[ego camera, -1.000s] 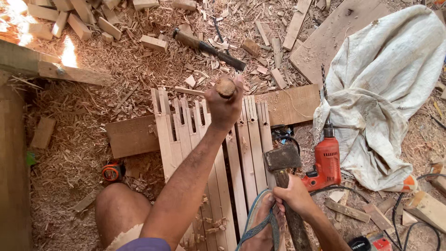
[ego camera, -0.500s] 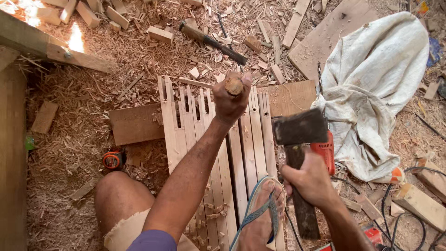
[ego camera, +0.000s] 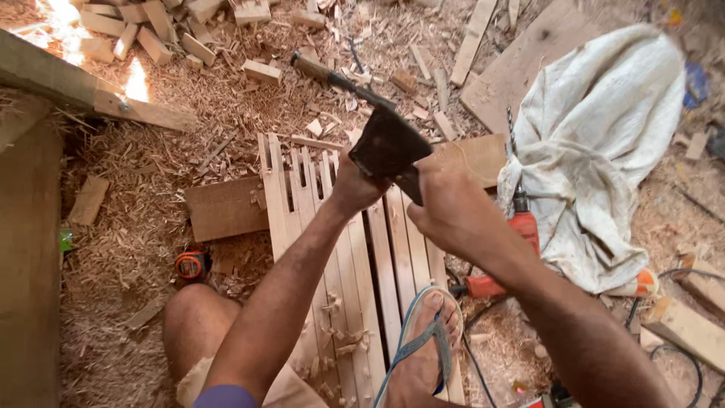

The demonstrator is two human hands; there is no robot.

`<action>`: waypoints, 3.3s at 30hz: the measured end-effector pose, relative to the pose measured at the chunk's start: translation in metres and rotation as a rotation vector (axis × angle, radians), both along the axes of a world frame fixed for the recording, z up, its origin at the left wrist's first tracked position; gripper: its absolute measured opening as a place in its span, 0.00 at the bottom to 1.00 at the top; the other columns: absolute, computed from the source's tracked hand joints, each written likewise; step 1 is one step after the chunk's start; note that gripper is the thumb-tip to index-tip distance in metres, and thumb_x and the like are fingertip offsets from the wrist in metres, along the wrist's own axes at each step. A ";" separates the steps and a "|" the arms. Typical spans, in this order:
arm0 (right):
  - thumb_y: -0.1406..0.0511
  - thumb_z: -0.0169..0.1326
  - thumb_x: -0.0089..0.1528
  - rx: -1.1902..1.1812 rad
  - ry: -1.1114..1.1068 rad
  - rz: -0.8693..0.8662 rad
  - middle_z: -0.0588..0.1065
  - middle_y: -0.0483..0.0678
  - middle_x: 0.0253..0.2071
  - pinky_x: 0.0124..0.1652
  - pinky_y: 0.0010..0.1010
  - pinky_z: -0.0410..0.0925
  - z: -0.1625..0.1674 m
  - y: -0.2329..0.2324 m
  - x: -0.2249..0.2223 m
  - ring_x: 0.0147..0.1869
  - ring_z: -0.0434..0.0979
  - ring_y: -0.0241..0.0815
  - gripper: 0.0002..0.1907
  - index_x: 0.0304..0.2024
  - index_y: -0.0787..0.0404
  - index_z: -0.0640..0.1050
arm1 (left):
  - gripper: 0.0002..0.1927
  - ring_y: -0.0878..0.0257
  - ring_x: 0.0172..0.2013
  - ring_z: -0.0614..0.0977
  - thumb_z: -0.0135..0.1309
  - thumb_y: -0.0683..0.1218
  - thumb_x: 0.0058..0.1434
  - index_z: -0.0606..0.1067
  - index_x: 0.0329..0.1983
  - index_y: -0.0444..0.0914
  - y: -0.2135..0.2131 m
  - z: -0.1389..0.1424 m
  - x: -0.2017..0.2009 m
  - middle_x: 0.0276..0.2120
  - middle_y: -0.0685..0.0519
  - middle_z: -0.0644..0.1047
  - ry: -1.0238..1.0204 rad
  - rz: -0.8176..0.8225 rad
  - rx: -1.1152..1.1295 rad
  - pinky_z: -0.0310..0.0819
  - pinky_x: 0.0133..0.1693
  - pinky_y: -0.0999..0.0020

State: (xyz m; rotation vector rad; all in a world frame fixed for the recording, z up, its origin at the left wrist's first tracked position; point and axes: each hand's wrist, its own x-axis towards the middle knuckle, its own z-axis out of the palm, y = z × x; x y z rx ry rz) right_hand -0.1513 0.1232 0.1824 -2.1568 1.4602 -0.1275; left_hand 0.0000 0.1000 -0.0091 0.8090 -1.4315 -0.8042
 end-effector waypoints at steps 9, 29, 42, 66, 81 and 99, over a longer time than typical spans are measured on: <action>0.66 0.56 0.60 -0.072 -0.124 -0.220 0.78 0.60 0.25 0.21 0.38 0.73 0.070 -0.058 0.025 0.23 0.81 0.52 0.14 0.46 0.68 0.74 | 0.08 0.68 0.15 0.74 0.54 0.39 0.63 0.77 0.28 0.38 -0.095 -0.023 -0.005 0.18 0.57 0.76 0.220 0.223 0.267 0.67 0.17 0.72; 0.72 0.55 0.59 0.463 0.211 0.007 0.78 0.59 0.28 0.19 0.39 0.75 0.009 -0.164 0.085 0.22 0.80 0.50 0.17 0.49 0.75 0.71 | 0.04 0.68 0.16 0.72 0.52 0.37 0.60 0.75 0.29 0.36 -0.095 -0.047 -0.010 0.20 0.55 0.75 0.400 0.215 0.423 0.68 0.17 0.73; 0.72 0.54 0.62 0.445 0.179 -0.027 0.74 0.55 0.21 0.18 0.37 0.69 -0.009 -0.191 0.086 0.19 0.75 0.48 0.11 0.42 0.78 0.75 | 0.06 0.71 0.15 0.70 0.57 0.41 0.59 0.74 0.27 0.38 -0.127 -0.084 -0.008 0.20 0.55 0.73 0.530 0.258 0.590 0.63 0.15 0.72; 0.65 0.52 0.71 0.221 -0.121 0.033 0.72 0.51 0.20 0.21 0.32 0.69 0.017 -0.206 0.084 0.19 0.74 0.40 0.16 0.38 0.76 0.79 | 0.09 0.70 0.13 0.67 0.55 0.39 0.59 0.70 0.23 0.37 -0.156 -0.095 -0.002 0.18 0.55 0.73 0.328 0.406 0.685 0.60 0.11 0.73; 0.68 0.51 0.67 0.308 -0.194 0.014 0.73 0.54 0.21 0.20 0.34 0.68 -0.001 -0.209 0.075 0.18 0.72 0.38 0.12 0.34 0.74 0.78 | 0.12 0.70 0.11 0.66 0.56 0.42 0.63 0.71 0.24 0.36 -0.140 -0.089 -0.008 0.17 0.57 0.72 0.386 0.334 0.656 0.59 0.12 0.73; 0.69 0.59 0.59 0.558 0.143 0.048 0.76 0.54 0.25 0.18 0.33 0.70 -0.038 -0.192 0.061 0.20 0.75 0.42 0.10 0.39 0.68 0.72 | 0.11 0.65 0.23 0.77 0.57 0.45 0.69 0.76 0.31 0.35 -0.091 -0.058 -0.020 0.25 0.54 0.77 0.308 0.303 0.543 0.72 0.24 0.69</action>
